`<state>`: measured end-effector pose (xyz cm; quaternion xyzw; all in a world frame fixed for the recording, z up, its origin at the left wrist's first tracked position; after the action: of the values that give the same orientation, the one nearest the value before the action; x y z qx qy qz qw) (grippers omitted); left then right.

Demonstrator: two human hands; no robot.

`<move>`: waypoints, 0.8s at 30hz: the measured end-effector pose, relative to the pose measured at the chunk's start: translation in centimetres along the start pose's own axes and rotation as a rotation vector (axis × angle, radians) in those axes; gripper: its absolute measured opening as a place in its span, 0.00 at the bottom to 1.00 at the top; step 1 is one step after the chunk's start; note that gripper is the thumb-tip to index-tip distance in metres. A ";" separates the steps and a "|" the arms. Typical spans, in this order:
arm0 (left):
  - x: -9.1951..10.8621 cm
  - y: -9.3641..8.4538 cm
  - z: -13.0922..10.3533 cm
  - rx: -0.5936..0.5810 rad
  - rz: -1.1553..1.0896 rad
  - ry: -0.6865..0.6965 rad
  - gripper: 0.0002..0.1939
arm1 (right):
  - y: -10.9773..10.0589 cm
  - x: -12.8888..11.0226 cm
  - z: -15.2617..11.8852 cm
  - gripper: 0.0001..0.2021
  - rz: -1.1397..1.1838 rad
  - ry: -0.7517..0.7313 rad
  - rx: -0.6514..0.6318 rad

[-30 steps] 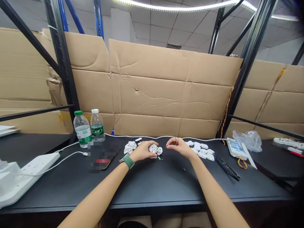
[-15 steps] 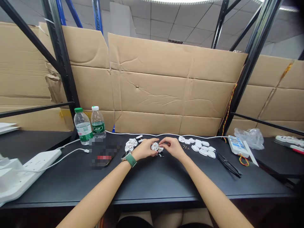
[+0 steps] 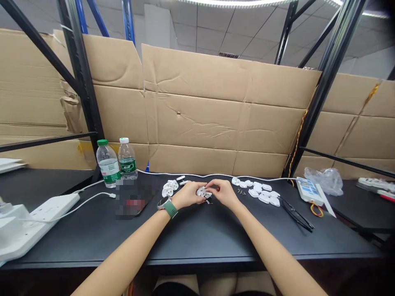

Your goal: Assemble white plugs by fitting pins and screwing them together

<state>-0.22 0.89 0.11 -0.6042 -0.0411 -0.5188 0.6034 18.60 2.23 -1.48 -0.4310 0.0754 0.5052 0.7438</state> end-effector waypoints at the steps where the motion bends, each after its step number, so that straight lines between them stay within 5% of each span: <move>1: 0.1 0.0 0.0 0.002 0.009 -0.002 0.24 | 0.0 0.0 0.0 0.04 -0.001 -0.003 0.003; 11: 1.0 -0.1 -0.4 -0.002 -0.004 0.020 0.22 | -0.1 0.2 -0.2 0.06 -0.054 -0.030 -0.047; 17: 0.2 -0.4 -0.1 0.113 0.050 -0.024 0.25 | -0.6 1.2 0.3 0.08 -0.046 0.051 0.069; 24: -1.1 -0.8 0.0 0.181 0.076 -0.051 0.22 | -3.4 4.9 -0.4 0.05 -0.554 0.374 -0.067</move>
<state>-1.26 1.73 -0.11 -0.5613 -0.0802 -0.4743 0.6735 23.82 4.89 -2.51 -0.5445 0.0741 0.1983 0.8116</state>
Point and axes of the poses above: each hand's wrist, its own z-axis towards the middle knuckle, its own y-axis out of the palm, x = y × z, the point moved 1 cm from there along z, towards the middle knuckle, and after that the axes turned 6 degrees about -z, right-handed, at the moved point
